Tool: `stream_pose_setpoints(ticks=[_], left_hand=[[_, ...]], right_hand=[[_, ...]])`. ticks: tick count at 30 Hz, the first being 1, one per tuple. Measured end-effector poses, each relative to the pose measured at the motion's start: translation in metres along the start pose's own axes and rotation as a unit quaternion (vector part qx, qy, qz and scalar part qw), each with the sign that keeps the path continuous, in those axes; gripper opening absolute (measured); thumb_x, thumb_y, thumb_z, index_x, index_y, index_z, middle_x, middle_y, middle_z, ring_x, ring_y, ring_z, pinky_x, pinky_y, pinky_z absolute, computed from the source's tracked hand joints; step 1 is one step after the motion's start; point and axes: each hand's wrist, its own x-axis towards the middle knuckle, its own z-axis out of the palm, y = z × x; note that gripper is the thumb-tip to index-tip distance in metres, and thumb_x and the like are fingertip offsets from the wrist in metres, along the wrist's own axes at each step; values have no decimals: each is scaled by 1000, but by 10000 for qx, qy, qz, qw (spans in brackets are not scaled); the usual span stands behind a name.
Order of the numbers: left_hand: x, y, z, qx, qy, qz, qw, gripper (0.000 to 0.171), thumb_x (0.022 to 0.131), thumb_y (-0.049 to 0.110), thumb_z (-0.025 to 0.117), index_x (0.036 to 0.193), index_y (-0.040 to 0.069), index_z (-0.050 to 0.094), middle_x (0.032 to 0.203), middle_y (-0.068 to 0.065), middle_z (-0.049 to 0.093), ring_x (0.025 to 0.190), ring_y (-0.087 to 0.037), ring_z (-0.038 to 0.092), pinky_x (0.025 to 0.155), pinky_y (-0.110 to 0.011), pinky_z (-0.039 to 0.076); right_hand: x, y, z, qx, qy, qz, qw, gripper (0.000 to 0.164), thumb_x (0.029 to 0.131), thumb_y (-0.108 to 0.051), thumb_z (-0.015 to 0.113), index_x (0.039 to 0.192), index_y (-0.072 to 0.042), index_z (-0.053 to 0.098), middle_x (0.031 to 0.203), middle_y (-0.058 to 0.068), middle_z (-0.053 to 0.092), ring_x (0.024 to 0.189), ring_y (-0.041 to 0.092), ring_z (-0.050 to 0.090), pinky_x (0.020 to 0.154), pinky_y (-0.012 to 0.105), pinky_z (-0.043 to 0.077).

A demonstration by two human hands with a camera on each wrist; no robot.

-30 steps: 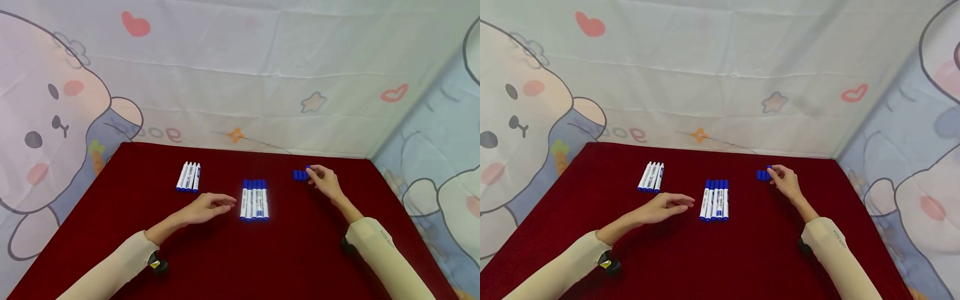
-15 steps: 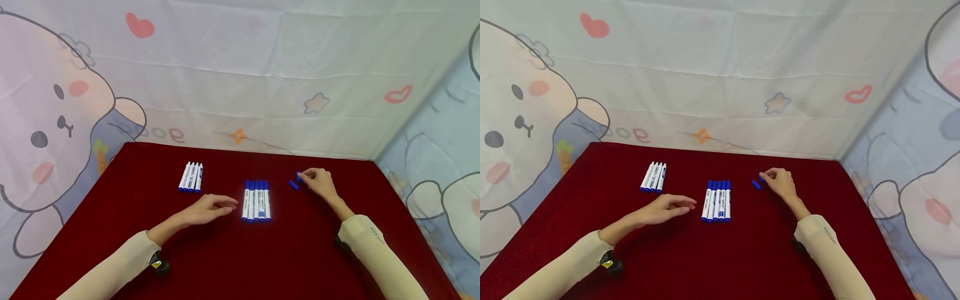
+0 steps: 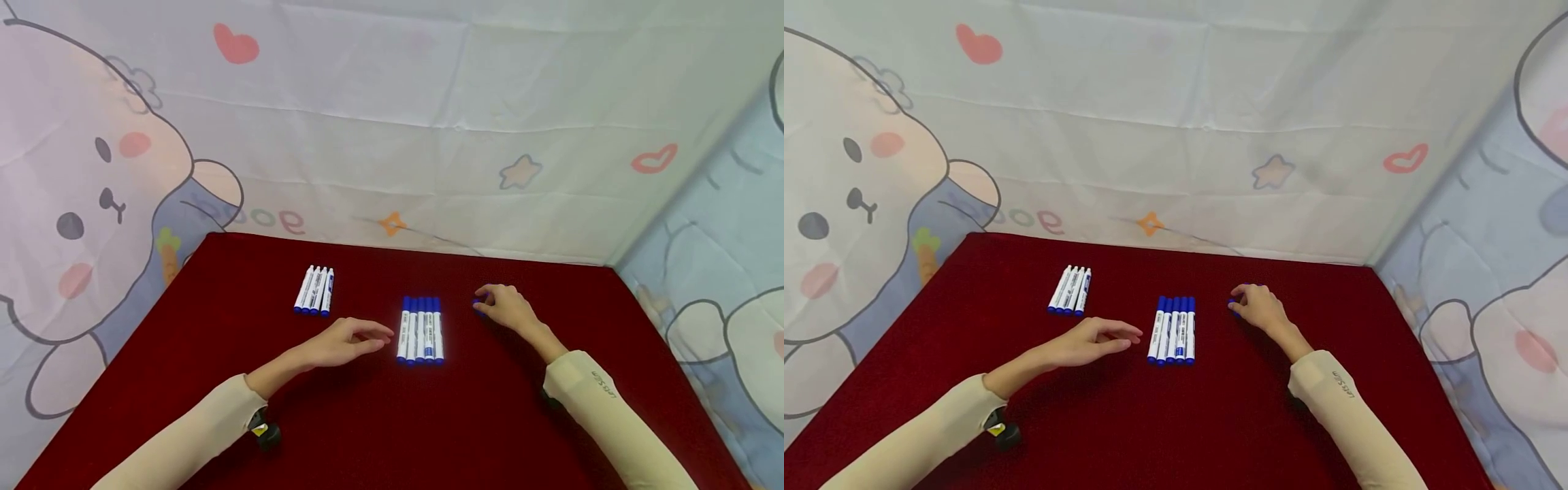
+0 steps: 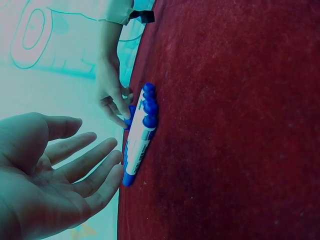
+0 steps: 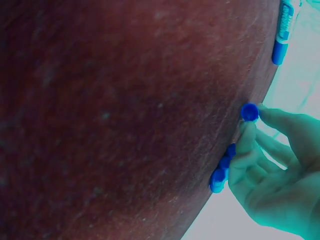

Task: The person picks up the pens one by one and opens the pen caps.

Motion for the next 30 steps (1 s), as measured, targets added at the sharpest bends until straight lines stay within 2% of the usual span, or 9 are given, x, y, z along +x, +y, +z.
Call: stream_pose_setpoints(ticks=[5, 10, 13, 17, 20, 22, 26, 30], left_hand=[[0, -1, 0, -18, -15, 7, 10000, 33, 106, 18, 55, 132, -1, 65, 127, -17, 72, 120, -29, 67, 103, -43, 53], [-1, 0, -1, 27, -36, -56, 10000, 34, 107, 19, 55, 132, 0, 66, 127, -15, 72, 120, -29, 68, 102, -41, 54], [-2, 1, -1, 54, -26, -84, 9999, 33, 107, 18, 55, 131, -1, 66, 127, -14, 72, 120, -29, 68, 101, -39, 55], [-1, 2, 0, 31, -40, -99, 9999, 32, 106, 18, 55, 131, 0, 66, 127, -15, 72, 120, -29, 68, 100, -38, 55], [-1, 3, 0, 19, -45, -126, 9999, 32, 106, 18, 55, 131, 1, 67, 127, -14, 72, 120, -29, 68, 101, -39, 55], [0, 3, 0, 15, -56, -161, 9999, 32, 106, 18, 55, 131, 2, 67, 128, -14, 72, 120, -28, 67, 101, -38, 55], [0, 3, 0, -12, -66, -207, 9998, 32, 107, 18, 55, 131, 2, 67, 128, -14, 72, 120, -28, 67, 100, -36, 55], [0, 3, 1, -20, -72, -187, 9998, 32, 106, 18, 55, 130, 1, 67, 127, -15, 72, 119, -29, 68, 98, -35, 56]], right_hand=[[0, 1, -1, 273, -513, -197, 9981, 33, 99, -12, 65, 121, 13, 66, 89, 20, 75, 61, 13, 66, 56, 25, 56], [-3, 5, -7, 661, -308, -221, 9971, 19, 98, -7, 64, 105, 8, 73, 84, 17, 75, 61, 10, 64, 55, 21, 53], [-6, 8, -11, 801, -219, -310, 9961, 15, 98, -5, 64, 102, 6, 74, 87, 18, 75, 65, 12, 64, 56, 21, 53], [-9, 10, -13, 628, -403, -1048, 9917, 20, 97, 6, 59, 111, 4, 73, 105, 20, 73, 81, 20, 68, 70, 26, 56], [-13, 10, -14, 421, -653, -1671, 9829, 32, 93, 17, 55, 116, 2, 73, 117, 21, 68, 101, 33, 68, 86, 38, 59], [-15, 9, -15, 284, -879, -1904, 9773, 37, 90, 20, 56, 116, 1, 74, 121, 22, 66, 110, 39, 65, 92, 46, 58], [-16, 7, -13, 108, -1193, -2097, 9704, 30, 91, 13, 64, 114, -1, 76, 122, 21, 67, 116, 42, 63, 95, 51, 56], [-17, 7, -8, 123, -1058, -2009, 9738, 21, 93, 1, 70, 112, -2, 77, 114, 15, 70, 107, 33, 67, 91, 45, 59]])
